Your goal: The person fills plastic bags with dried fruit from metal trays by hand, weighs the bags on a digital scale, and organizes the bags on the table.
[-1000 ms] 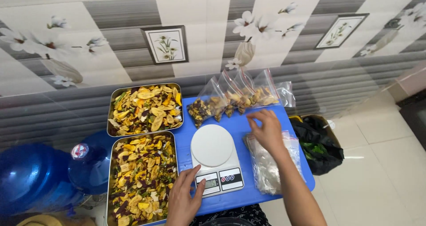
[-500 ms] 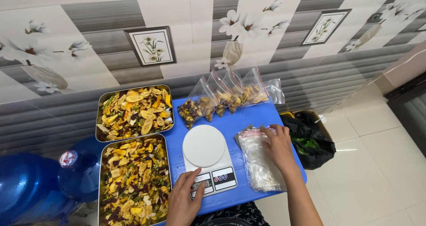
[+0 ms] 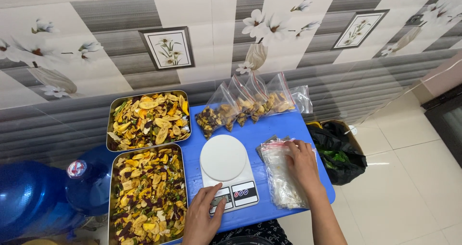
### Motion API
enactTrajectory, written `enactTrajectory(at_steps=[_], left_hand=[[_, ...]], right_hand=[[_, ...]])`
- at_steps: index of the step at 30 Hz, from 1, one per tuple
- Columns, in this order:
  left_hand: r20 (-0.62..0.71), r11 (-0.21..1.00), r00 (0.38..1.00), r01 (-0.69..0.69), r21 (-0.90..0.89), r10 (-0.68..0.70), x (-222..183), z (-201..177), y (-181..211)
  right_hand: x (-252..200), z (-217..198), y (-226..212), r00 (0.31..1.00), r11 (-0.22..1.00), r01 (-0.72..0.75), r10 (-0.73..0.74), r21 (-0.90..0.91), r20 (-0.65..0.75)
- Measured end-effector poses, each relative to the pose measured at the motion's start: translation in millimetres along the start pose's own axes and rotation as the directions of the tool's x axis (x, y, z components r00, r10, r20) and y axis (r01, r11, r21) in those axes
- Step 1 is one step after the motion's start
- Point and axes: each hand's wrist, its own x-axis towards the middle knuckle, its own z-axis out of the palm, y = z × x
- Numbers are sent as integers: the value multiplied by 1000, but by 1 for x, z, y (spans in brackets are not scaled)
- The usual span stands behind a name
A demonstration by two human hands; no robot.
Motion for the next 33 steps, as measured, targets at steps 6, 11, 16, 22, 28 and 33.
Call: enactTrajectory(at_steps=[6,11,16,22,28,33], left_hand=[[-9,999,1000,-30,-15,30,-1,-2,1],[-12,999,999,-37,2,37,-1,2,-3],[18,999,999,-38,-11,38,-3,-3,3],[-18,998,998,-65,-20,65,-5,-2,2],[55,1000,998,-21,3,20,-4,-2,1],[12,998,998,-63,-16,63,-7,-3,1]], right_hand=[[5,7,6,999,1000,4,-3,-24,48],[11,5,9,989,999,-22,28,-41,148],[17,10,16,981,998,-33,41,-46,189],[18,7,14,979,998,-47,53,-34,198],[17,14,19,985,996,43,-28,-83,168],[8,-11,5,992,992,117,-114,-51,48]])
